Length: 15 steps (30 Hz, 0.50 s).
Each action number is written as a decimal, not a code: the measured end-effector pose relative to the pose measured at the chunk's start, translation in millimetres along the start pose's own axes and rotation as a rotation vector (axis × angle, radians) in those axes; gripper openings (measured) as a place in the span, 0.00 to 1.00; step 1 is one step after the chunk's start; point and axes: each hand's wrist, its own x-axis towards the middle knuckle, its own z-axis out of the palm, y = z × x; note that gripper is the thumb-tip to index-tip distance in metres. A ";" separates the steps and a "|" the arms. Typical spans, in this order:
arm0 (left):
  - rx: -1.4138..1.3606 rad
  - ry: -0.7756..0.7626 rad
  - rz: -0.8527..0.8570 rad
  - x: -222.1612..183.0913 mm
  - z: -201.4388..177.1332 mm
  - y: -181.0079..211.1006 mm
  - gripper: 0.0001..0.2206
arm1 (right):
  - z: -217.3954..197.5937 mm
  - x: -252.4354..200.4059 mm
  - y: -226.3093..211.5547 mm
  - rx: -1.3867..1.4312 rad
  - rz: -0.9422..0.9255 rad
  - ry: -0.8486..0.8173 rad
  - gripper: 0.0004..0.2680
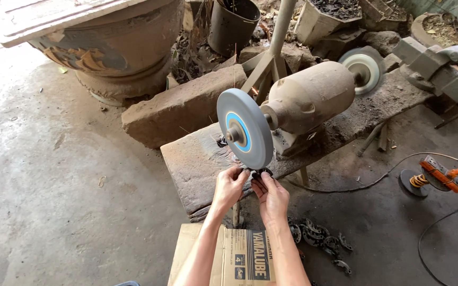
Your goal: Grinding the surfaces of metal parts using a bench grinder
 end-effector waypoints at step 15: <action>0.004 0.035 0.027 -50.6 -20.5 -2.8 0.07 | 23.5 5.7 20.6 -0.147 -0.074 -0.137 0.06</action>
